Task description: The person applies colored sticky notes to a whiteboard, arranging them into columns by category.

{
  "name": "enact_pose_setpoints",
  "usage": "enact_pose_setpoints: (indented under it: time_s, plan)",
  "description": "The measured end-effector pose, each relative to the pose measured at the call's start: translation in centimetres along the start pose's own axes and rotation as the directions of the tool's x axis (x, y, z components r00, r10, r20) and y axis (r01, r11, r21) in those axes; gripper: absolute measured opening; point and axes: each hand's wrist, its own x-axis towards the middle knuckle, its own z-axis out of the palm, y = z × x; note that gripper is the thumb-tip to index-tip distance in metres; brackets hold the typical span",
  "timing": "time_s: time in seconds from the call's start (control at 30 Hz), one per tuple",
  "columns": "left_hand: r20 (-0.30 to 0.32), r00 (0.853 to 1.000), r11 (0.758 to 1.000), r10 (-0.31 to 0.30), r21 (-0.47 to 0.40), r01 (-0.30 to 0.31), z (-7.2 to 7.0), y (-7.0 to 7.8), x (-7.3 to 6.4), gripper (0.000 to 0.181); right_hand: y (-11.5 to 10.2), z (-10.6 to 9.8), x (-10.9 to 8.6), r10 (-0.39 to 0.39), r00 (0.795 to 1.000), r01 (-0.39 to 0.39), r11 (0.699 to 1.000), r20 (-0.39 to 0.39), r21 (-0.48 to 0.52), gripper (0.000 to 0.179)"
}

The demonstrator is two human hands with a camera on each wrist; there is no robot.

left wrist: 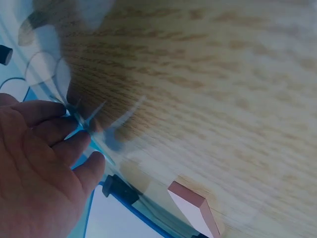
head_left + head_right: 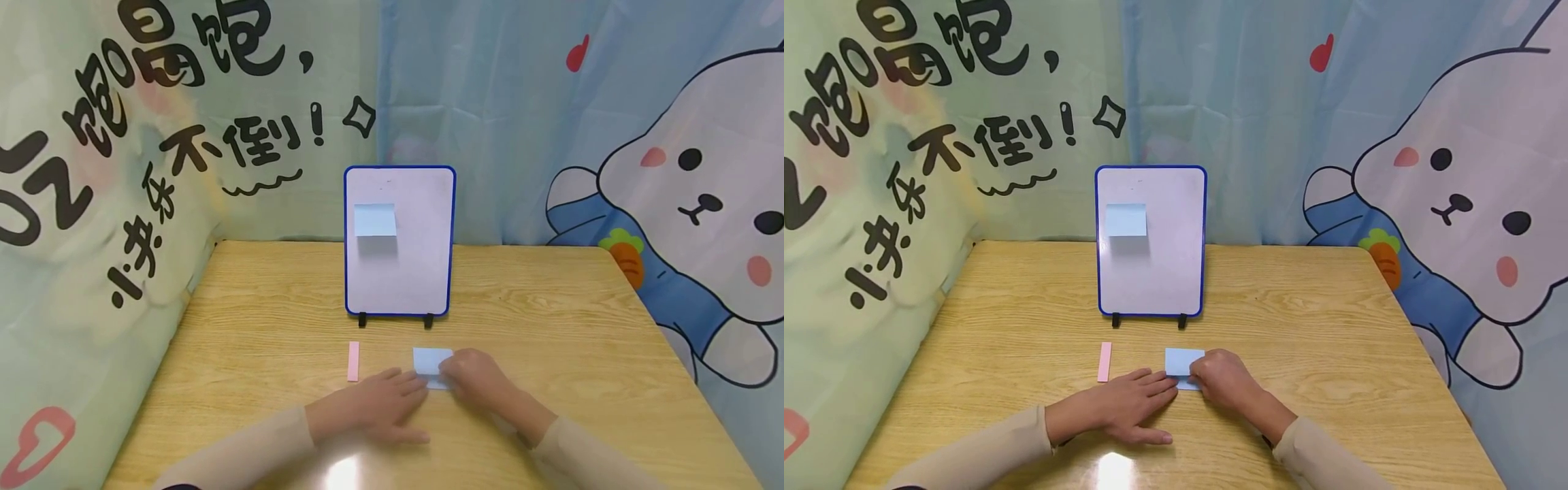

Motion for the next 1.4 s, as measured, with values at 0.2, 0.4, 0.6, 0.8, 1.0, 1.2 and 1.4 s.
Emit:
enact_pose_setpoints:
  time_s: [0.2, 0.4, 0.6, 0.8, 1.0, 1.2, 1.4]
  plan:
    - [0.025, 1.0, 1.0, -0.002, -0.006, 0.002, -0.4, 0.0, 0.0, 0.09, 0.9, -0.2, 0.2, -0.012, 0.994, -0.002, 0.992, 0.111, 0.124, 0.026]
    - [0.003, 1.0, 1.0, 0.013, -0.011, -0.013, -0.5, 0.0, -0.1, 0.088, 1.4, -0.4, 0.4, -0.073, 0.99, 0.052, 0.984, 0.117, 0.169, 0.025]
    - [-0.006, 1.0, 0.999, 0.022, -0.026, -0.022, -0.8, -0.1, -0.1, 0.088, 1.3, -0.4, 0.3, -0.057, 0.992, 0.041, 0.989, 0.113, 0.14, 0.016]
    - [-0.007, 1.0, 0.999, 0.021, -0.024, -0.021, -0.6, -0.1, -0.1, 0.088, 1.6, -0.1, 0.2, -0.069, 0.994, 0.054, 0.983, 0.082, 0.176, 0.015]
    - [-0.007, 1.0, 1.0, 0.024, 0.003, -0.024, -0.8, -0.1, -0.2, 0.087, 1.9, -0.1, 0.1, -0.061, 0.996, 0.048, 0.978, 0.063, 0.201, 0.012]
    - [0.018, 1.0, 1.0, 0.021, -0.003, -0.02, -1.3, 0.0, -0.5, 0.088, 2.1, 0.0, 0.0, -0.007, 0.997, -0.01, 0.975, 0.078, 0.221, 0.013]
    - [0.003, 0.999, 0.999, 0.035, -0.033, -0.035, -1.9, -0.1, -0.8, 0.085, 2.1, -0.1, 0.0, 0.013, 0.995, -0.038, 0.964, 0.094, 0.262, 0.013]
